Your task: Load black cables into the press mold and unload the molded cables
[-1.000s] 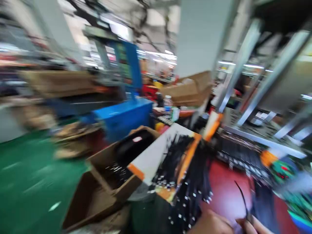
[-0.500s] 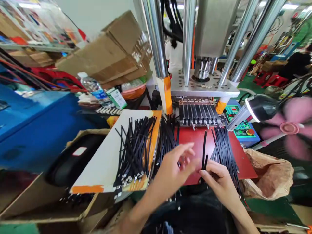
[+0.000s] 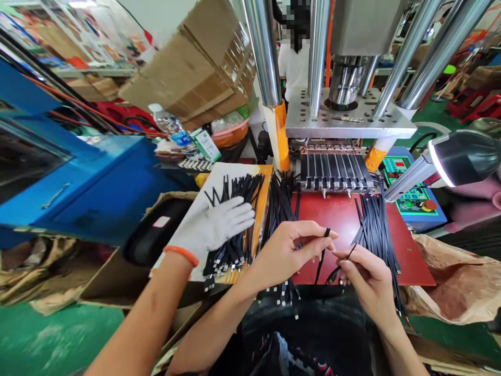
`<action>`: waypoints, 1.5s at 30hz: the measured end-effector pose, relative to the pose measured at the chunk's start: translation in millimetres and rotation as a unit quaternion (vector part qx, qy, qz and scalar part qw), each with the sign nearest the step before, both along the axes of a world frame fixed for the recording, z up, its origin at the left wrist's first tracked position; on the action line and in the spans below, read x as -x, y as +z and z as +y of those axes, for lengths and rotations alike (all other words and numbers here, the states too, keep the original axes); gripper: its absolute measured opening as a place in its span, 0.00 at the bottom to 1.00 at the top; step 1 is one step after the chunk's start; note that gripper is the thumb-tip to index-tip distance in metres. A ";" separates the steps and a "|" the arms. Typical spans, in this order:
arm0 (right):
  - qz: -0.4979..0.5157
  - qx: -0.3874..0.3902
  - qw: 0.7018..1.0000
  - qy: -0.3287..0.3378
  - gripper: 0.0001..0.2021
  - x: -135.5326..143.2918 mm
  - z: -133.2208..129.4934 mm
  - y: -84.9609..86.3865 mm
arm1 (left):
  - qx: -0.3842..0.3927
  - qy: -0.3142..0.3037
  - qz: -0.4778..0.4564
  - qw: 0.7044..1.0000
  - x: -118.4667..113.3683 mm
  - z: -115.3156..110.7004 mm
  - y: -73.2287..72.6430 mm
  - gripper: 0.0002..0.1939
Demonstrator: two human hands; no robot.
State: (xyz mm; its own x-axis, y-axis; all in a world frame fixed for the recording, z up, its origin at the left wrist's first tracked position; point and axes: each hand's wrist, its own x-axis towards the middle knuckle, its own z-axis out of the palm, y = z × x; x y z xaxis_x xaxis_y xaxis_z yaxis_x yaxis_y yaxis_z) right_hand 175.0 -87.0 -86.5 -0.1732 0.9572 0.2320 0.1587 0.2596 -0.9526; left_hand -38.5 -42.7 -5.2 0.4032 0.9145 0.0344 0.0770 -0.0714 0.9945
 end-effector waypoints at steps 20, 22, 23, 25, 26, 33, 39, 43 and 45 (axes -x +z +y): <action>-0.158 0.122 0.960 0.196 0.20 19.8 1.6 4.2 | -0.268 0.207 0.130 0.932 8.5 65.1 -10.6 0.10; -0.197 0.095 0.954 0.204 0.21 6.8 25.5 22.6 | -0.294 0.224 0.177 0.912 8.7 97.1 -21.6 0.09; -0.208 0.072 0.957 0.191 0.21 0.7 44.0 32.4 | -0.296 0.235 0.204 0.903 7.5 115.2 -27.8 0.09; -0.205 0.018 0.967 0.148 0.23 -7.2 89.9 48.6 | -0.280 0.251 0.235 0.896 3.3 152.7 -39.7 0.10; -0.194 -0.003 0.973 0.129 0.23 -8.1 114.9 53.9 | -0.268 0.263 0.233 0.897 1.1 170.5 -44.7 0.10; -0.128 -0.017 0.985 0.111 0.25 28.3 247.5 55.3 | -0.257 0.326 0.195 0.889 2.3 205.8 -64.7 0.16; -0.155 -0.052 0.981 0.100 0.25 45.9 287.8 46.0 | -0.469 0.144 0.260 0.832 30.2 146.6 -74.8 0.16; -0.189 -0.085 0.976 0.066 0.24 46.7 293.0 40.1 | -0.507 0.087 0.335 0.789 37.7 139.4 -71.7 0.16; -0.187 -0.106 0.975 0.053 0.24 45.9 292.8 38.1 | -0.507 0.065 0.360 0.781 36.9 143.3 -68.6 0.16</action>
State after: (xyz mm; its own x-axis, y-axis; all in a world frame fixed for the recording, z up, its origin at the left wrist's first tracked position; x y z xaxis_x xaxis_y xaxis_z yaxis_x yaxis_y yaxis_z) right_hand 129.0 205.8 -48.4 -0.3782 0.8671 0.3243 0.4459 0.4776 -0.7570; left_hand -75.3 100.6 -73.9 0.5579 0.5991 0.5743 0.6615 -0.7389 0.1282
